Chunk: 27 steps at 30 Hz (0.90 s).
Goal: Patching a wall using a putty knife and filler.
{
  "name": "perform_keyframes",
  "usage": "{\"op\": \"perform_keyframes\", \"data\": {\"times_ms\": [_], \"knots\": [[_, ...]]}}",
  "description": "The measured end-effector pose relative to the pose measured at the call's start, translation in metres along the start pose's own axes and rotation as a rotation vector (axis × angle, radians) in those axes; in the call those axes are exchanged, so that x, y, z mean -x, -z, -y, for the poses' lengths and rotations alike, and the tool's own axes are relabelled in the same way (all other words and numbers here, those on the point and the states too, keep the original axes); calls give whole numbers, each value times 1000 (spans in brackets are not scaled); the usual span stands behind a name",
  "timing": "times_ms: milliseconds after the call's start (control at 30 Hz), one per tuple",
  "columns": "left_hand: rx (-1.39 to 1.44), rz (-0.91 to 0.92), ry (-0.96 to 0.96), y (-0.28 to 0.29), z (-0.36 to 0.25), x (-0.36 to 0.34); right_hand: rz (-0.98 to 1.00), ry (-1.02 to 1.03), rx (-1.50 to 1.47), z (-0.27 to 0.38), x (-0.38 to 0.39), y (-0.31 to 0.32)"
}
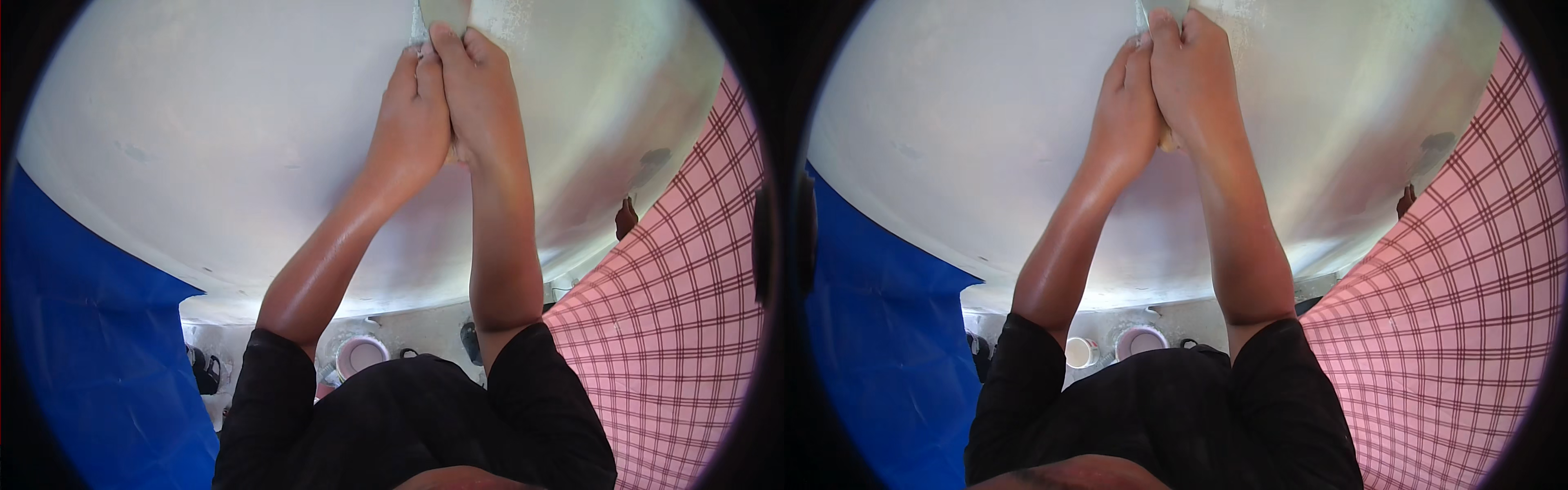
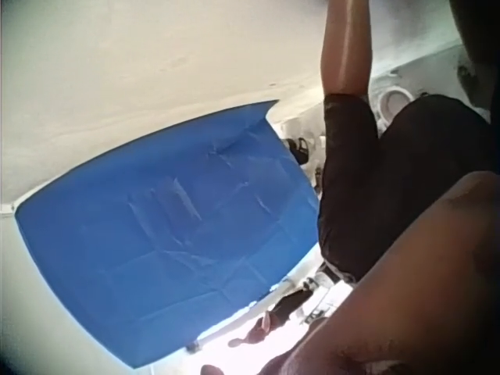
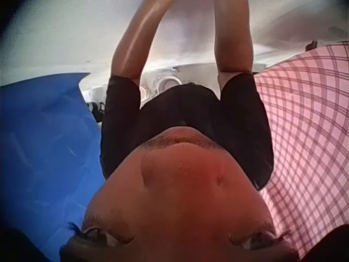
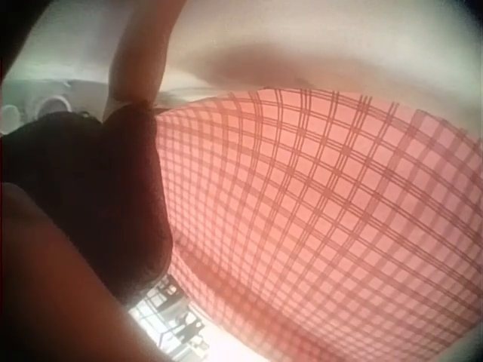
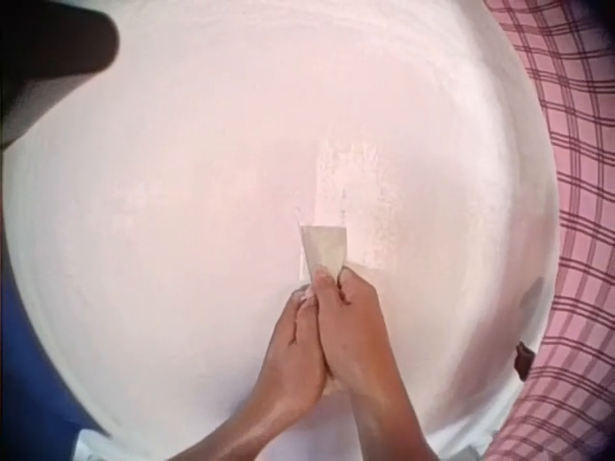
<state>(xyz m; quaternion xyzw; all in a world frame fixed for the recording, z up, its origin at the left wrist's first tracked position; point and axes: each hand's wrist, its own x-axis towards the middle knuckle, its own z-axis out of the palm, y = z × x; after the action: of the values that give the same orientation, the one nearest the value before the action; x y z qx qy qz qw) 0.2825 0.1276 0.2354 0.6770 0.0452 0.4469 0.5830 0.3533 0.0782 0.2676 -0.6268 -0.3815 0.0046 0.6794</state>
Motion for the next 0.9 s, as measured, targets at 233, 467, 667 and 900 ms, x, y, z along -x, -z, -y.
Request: {"op": "perform_keyframes", "data": {"times_ms": [233,467,667,900], "knots": [[-82,-203,-14,31,-37,78,197,-40,-140,35,74,-26],[-138,-239,-21,43,-62,103,226,5,-107,55,90,-37],[-172,-253,-9,55,-83,104,247,3,-136,75,100,-44],[-213,-259,25,65,-91,120,264,-40,-149,88,119,-49]]}}
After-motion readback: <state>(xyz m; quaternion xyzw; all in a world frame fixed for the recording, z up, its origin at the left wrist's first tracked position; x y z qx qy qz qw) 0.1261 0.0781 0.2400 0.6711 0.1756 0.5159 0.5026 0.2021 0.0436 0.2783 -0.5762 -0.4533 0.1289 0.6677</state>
